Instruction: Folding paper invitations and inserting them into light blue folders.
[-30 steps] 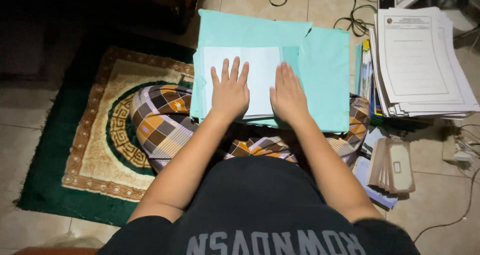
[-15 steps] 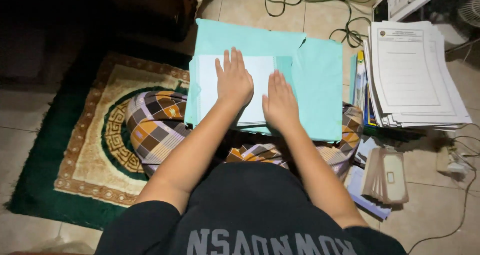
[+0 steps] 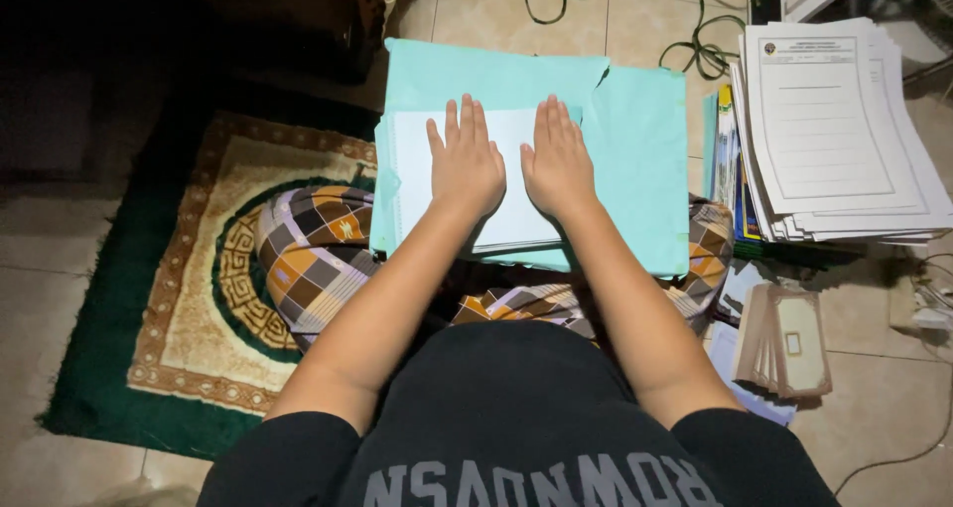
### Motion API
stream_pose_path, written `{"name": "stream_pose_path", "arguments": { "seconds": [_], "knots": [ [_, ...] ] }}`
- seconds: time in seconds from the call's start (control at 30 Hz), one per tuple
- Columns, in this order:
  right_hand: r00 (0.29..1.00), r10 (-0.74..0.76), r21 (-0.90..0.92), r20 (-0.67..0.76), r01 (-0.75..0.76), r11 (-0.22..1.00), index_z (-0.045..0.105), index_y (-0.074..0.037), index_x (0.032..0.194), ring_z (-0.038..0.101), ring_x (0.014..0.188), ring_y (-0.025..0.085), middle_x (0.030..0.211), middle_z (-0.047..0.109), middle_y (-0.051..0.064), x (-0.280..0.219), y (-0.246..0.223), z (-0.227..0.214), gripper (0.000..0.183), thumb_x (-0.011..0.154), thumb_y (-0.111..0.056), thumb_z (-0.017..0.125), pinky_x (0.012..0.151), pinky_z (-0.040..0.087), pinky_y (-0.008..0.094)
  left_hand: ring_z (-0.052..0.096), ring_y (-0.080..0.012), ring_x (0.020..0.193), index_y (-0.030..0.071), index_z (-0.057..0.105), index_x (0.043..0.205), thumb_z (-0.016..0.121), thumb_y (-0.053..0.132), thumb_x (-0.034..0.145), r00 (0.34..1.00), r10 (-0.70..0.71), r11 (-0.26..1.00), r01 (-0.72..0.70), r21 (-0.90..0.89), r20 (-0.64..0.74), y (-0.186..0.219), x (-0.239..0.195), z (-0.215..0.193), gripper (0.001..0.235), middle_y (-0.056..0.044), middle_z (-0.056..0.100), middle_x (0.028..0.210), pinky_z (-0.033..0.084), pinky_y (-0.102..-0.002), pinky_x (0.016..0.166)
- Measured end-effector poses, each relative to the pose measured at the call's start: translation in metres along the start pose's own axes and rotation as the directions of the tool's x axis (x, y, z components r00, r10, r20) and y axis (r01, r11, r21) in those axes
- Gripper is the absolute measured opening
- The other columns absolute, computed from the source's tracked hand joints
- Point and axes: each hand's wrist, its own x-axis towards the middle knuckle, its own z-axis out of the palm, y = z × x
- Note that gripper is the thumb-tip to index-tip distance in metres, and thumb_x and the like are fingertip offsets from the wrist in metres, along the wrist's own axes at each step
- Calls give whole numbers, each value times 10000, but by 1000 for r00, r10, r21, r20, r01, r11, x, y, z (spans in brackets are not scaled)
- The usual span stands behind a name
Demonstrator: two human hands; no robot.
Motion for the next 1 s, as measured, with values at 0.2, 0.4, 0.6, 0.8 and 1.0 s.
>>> {"name": "stream_pose_path", "arguments": {
  "seconds": [0.2, 0.4, 0.6, 0.8, 1.0],
  "knots": [
    [996, -63, -41, -58, 61, 997, 284, 48, 1582, 216, 1549, 354, 1661, 249, 245, -88, -12, 12, 647, 1054, -317, 370, 1244, 155, 460, 70, -371, 1573, -55, 196, 1596, 242, 198, 1065, 998, -43, 999, 43, -8, -43, 3, 4, 6, 590, -243, 163, 1682, 13, -606, 1238],
    [1000, -20, 5, -21, 20, 1000, 234, 39, 1597, 157, 1564, 356, 1673, 192, 256, -83, -11, 17, 668, 1062, -348, 328, 1254, 103, 467, 46, -404, 1569, -61, 190, 1598, 258, 264, 1075, 997, 63, 998, -62, 5, -36, 6, -20, 25, 619, -256, 131, 1685, 14, -627, 1230],
    [998, -40, -30, -53, 39, 999, 251, 52, 1586, 190, 1552, 374, 1657, 227, 273, -87, -12, 19, 660, 1059, -331, 353, 1250, 128, 477, 105, -382, 1569, -41, 186, 1605, 271, 267, 1060, 989, 138, 990, -138, -4, 59, 10, -55, 36, 632, -237, 166, 1687, 45, -598, 1232],
    [1000, -15, 9, -5, 15, 1000, 247, 55, 1587, 176, 1559, 363, 1667, 206, 262, -86, -17, 9, 656, 1055, -317, 342, 1258, 100, 459, 107, -357, 1574, -17, 240, 1605, 320, 287, 1070, 999, 49, 998, -50, -24, -19, -35, 25, 29, 620, -201, 194, 1691, 0, -600, 1230],
    [954, 292, 513, -73, -215, 831, 565, -62, 1424, 510, 1378, 268, 1494, 537, 114, -65, 63, 18, 484, 1009, -308, 596, 1173, 364, 395, 134, -494, 1523, -85, 221, 1594, 683, 247, 986, 927, -168, 980, 119, -161, -336, -89, -11, 18, 833, -321, 212, 1644, 100, -686, 1182]
  ]
}}
